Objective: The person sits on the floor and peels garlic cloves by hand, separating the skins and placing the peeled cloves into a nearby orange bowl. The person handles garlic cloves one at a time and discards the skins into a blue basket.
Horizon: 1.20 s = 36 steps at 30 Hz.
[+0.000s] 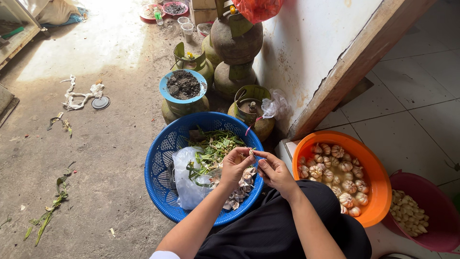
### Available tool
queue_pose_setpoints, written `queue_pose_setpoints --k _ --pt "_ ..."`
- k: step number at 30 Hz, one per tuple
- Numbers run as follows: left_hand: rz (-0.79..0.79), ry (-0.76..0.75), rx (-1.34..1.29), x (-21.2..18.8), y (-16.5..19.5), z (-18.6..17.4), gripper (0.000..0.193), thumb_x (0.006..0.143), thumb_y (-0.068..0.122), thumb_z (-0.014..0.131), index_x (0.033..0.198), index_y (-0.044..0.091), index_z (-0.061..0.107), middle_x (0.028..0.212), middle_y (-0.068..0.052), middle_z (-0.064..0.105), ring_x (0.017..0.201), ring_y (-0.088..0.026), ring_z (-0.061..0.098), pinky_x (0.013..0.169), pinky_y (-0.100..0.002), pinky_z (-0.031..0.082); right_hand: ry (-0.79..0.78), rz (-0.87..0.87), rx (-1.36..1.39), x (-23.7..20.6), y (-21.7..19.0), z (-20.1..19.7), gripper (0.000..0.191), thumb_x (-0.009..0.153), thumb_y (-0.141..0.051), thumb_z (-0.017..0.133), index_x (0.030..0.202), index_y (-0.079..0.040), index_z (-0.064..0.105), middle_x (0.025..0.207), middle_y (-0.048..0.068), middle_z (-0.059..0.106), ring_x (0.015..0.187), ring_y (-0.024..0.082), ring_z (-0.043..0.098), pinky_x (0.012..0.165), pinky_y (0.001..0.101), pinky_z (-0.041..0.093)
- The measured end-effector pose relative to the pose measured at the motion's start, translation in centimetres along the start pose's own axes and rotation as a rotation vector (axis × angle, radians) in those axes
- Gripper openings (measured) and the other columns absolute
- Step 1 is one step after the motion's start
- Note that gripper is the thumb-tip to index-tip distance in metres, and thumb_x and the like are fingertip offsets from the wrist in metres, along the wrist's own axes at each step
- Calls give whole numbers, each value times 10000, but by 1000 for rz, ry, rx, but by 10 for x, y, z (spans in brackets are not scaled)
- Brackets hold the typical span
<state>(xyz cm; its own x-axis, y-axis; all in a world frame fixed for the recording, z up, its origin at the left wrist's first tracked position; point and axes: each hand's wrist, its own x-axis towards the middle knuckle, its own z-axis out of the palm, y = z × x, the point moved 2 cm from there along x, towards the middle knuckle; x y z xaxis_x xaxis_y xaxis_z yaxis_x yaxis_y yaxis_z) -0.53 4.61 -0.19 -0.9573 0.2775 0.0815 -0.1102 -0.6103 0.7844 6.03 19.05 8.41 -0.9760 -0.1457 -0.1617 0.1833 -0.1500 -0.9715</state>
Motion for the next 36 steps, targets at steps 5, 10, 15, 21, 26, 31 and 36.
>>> queue_pose_setpoints --k 5,10,15,21,26,31,36 --pt "13 39 7 1 -6 5 155 894 22 777 1022 6 692 991 -69 735 923 -121 704 876 -301 616 58 -30 20 1 7 -5 375 1030 -227 600 1371 -85 666 735 -48 540 579 -8 452 467 152 363" --pt "26 62 23 0 -11 7 167 900 33 775 1039 -12 692 997 -84 736 921 -130 710 875 -315 623 117 -12 -11 3 9 -7 349 1022 -202 594 1339 -91 686 707 -50 553 542 -2 431 444 155 344" --pt "-28 28 -20 1 -5 10 242 917 81 762 1126 -21 694 1028 -97 738 936 -149 722 881 -318 627 153 -5 39 1 6 -9 346 1024 -202 580 1331 -83 686 691 -52 547 497 1 398 411 158 308" --pt "-86 -14 -44 -1 5 15 316 928 134 735 1202 -16 685 1068 -95 744 980 -157 728 909 -323 620 197 9 28 0 2 -8 365 1025 -203 563 1355 -78 656 696 -46 570 491 7 404 415 164 320" --pt "-75 -30 -19 -2 4 15 301 936 126 734 1199 -13 687 1051 -109 746 976 -170 734 926 -332 622 113 -21 0 -3 -4 -4 408 1016 -206 563 1410 -108 596 661 -51 537 483 4 391 406 164 323" --pt "-43 -29 -11 0 -1 14 265 933 96 749 1169 -11 693 1040 -106 740 976 -169 735 930 -332 625 132 -28 -28 -3 -4 -2 390 1029 -211 565 1397 -107 639 666 -56 520 500 1 390 415 167 328" --pt "-56 -16 -4 -1 0 14 260 927 90 747 1162 -11 702 1038 -98 741 965 -164 731 911 -327 624 170 11 3 -1 0 -6 378 1028 -208 560 1382 -117 655 665 -59 518 488 4 377 402 170 311"
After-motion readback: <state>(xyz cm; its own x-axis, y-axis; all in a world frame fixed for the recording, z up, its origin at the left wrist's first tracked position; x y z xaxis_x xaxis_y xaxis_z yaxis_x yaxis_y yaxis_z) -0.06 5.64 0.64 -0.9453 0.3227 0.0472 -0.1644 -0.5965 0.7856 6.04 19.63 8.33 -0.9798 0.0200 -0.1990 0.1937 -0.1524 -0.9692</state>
